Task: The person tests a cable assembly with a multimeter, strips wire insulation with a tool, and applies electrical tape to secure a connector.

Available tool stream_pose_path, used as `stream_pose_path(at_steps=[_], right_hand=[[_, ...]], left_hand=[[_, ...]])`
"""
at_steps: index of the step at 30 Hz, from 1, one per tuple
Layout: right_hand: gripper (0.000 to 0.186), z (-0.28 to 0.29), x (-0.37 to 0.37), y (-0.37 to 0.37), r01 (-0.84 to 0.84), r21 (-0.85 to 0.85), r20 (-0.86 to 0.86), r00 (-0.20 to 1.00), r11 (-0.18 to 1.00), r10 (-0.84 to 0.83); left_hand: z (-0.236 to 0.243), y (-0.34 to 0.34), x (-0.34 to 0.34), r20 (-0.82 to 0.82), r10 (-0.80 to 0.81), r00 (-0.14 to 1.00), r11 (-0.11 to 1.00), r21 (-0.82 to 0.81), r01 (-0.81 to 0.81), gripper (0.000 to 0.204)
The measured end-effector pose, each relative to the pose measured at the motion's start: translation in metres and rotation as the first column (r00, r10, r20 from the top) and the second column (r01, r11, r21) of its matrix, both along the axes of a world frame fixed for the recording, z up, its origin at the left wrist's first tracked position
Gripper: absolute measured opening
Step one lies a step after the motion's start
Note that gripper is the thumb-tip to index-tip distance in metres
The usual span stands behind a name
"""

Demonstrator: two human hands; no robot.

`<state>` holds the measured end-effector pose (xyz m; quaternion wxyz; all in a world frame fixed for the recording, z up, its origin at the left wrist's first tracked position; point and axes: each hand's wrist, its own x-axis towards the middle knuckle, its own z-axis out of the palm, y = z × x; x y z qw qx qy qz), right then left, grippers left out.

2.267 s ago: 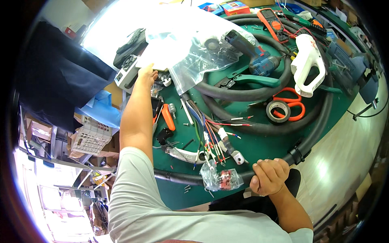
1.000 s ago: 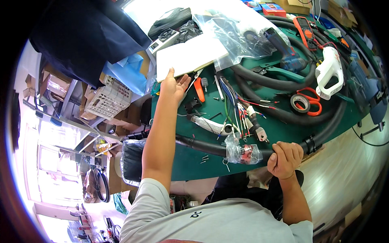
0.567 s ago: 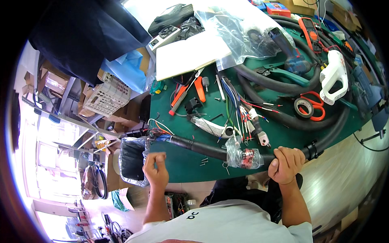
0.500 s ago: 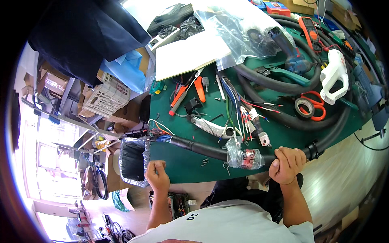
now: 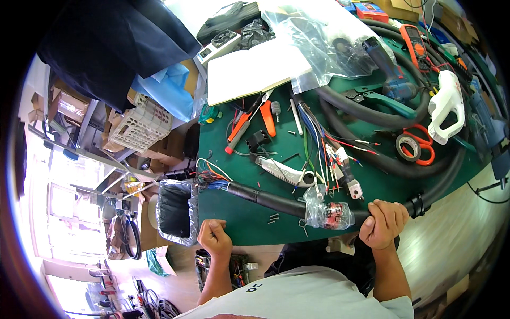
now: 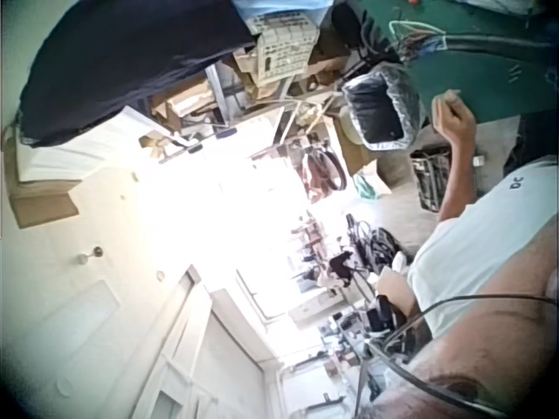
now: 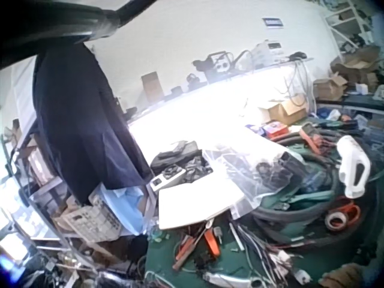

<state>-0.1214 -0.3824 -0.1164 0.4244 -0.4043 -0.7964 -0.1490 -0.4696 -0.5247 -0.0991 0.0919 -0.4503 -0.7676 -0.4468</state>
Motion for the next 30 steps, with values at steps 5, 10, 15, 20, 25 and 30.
stream_pose_path(at_steps=[5, 10, 15, 20, 25, 30], right_hand=[[0.029, -0.0022, -0.0008, 0.0000, 0.007, 0.003, 0.010, 1.000, 1.000, -0.007], [0.029, -0.0030, -0.0004, -0.0012, 0.013, -0.006, 0.016, 1.000, 1.000, -0.013], [0.029, -0.0024, 0.0005, -0.0017, 0.010, -0.026, 0.026, 1.000, 1.000, -0.010], [0.028, -0.0015, 0.0005, -0.0017, 0.013, -0.032, 0.035, 0.999, 0.999, -0.012], [0.028, -0.0022, 0.0009, -0.0014, 0.011, -0.036, 0.037, 0.999, 0.999, -0.010], [0.029, -0.0022, 0.0009, -0.0015, 0.015, -0.028, 0.042, 0.999, 1.000, -0.014]], left_hand=[[-0.0004, -0.0005, 0.0000, 0.008, 0.003, 1.000, 1.000, 0.007, -0.003, 0.036], [0.0015, 0.0006, 0.0004, -0.005, 0.000, 1.000, 1.000, -0.012, 0.000, 0.035], [0.0031, 0.0014, 0.0005, -0.021, 0.003, 1.000, 1.000, -0.031, -0.004, 0.035], [0.0023, 0.0028, -0.0003, -0.031, 0.013, 0.999, 0.999, -0.042, -0.015, 0.035], [0.0023, 0.0031, -0.0002, -0.024, 0.024, 0.999, 0.998, -0.049, -0.025, 0.035], [0.0042, 0.0044, 0.0005, -0.024, 0.033, 0.999, 0.998, -0.060, -0.035, 0.034]])
